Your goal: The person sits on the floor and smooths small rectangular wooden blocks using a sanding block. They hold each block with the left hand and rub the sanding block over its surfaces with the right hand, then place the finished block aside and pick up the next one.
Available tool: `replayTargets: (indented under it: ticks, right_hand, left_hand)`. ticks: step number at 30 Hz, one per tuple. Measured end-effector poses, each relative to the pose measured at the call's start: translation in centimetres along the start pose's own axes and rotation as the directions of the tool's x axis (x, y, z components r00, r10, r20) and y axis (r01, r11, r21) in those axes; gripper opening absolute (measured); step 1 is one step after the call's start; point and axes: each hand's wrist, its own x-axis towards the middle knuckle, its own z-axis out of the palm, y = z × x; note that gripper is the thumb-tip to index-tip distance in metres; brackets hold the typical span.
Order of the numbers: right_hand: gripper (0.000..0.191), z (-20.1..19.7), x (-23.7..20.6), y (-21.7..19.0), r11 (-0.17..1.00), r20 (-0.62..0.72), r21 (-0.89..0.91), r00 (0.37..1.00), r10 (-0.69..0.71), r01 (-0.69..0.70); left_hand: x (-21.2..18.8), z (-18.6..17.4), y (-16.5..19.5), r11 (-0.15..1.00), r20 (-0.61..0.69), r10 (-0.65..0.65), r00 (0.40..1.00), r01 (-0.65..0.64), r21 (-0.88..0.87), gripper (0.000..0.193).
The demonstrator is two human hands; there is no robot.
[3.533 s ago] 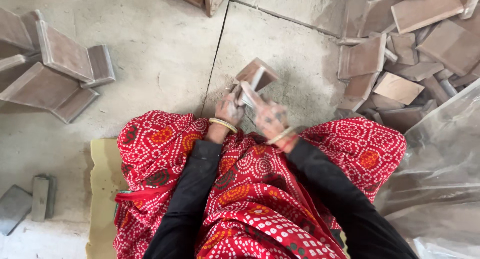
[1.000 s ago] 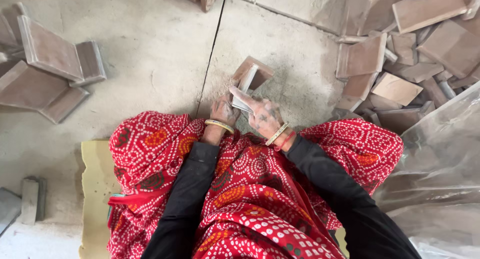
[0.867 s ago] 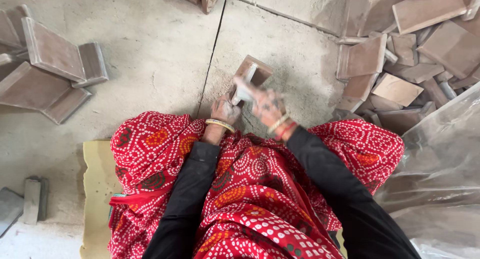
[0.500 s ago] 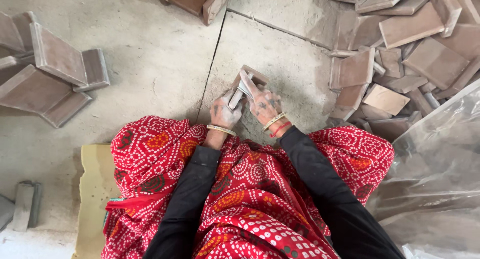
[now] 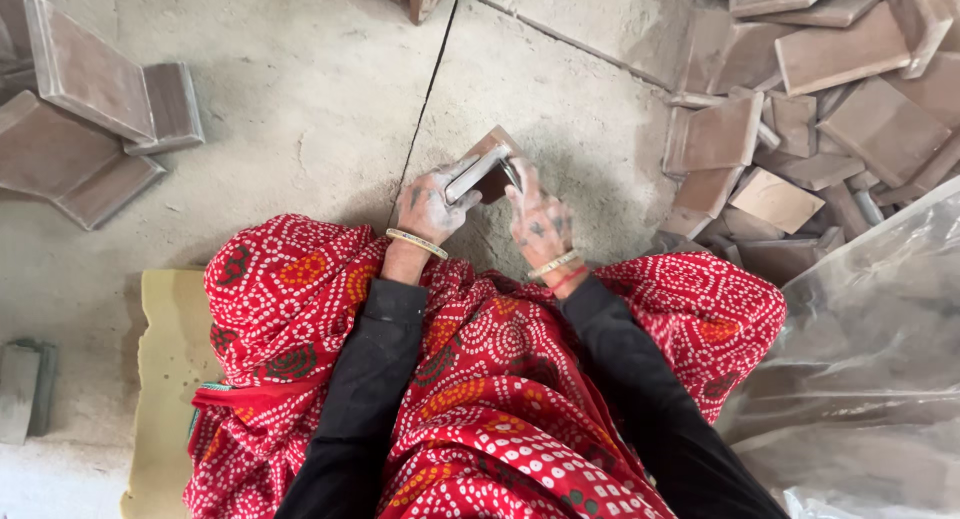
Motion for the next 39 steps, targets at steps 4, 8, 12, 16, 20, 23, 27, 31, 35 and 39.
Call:
replayTargets:
  ticks: [4,8,12,16,20,23,27,31,35,39]
  right_hand:
    - [0.068,0.4,2.8,0.0,0.971,0.004,-0.199,0.991,-0.134,0.132]
    - [0.065,-0.4,6.1,0.9,0.960,0.169,-0.159,0.964,-0.205,0.232]
    - [0.047,-1.0,6.1,1.8,0.994,0.407,-0.073,0.907,0.107,-0.085]
    - [0.045,-1.0,3.9,1.6,0.992,0.053,0.126,0.998,-0.017,0.010]
    - [0.039,-1.2,3.1,1.4,0.964,-0.315,0.054,0.921,-0.231,0.261]
    - [0.040,-1.6,3.9,1.8,0.979,0.036,0.197,0.998,-0.061,0.052]
    - [0.049,-1.7,4.7,2.5,0.995,0.078,-0.020,0.993,-0.093,0.095]
    - [0.055,-0.7,3.6,2.2,0.990,0.091,0.125,0.995,0.049,-0.060]
    - [0.054,1.0,2.0,1.6,0.958,-0.337,-0.123,0.898,-0.285,0.258]
    - [0.052,2.0,2.2,1.9,0.981,-0.114,0.193,0.993,-0.015,0.037]
  left_hand:
    - [0.7,1.1,-1.1,1.000,0.028,0.017,0.999,-0.017,0.015,0.053]
    - [1.3,1.8,-2.2,0.966,-0.023,0.162,0.986,-0.154,0.206,0.048]
    - [1.7,1.8,-2.9,0.953,0.133,0.210,0.969,-0.233,0.193,0.049]
    - [1.9,3.3,-4.5,0.965,0.111,0.198,0.974,-0.214,0.155,0.052]
    - [1.2,5.8,-6.9,0.924,-0.124,0.319,0.940,-0.278,0.264,0.056]
    - [1.1,6.5,-7.6,0.708,-0.018,0.589,0.808,-0.505,0.494,0.044]
    - [1.8,5.5,-6.6,0.926,0.186,0.221,0.957,-0.266,0.266,0.055]
    - [2.1,4.5,-5.1,0.945,0.199,0.213,0.957,-0.253,0.207,0.052]
    - [1.5,4.8,-4.2,0.844,-0.031,0.454,0.891,-0.418,0.337,0.045]
    - [1.9,4.2,-3.6,0.954,0.206,0.144,0.968,-0.191,0.229,0.051]
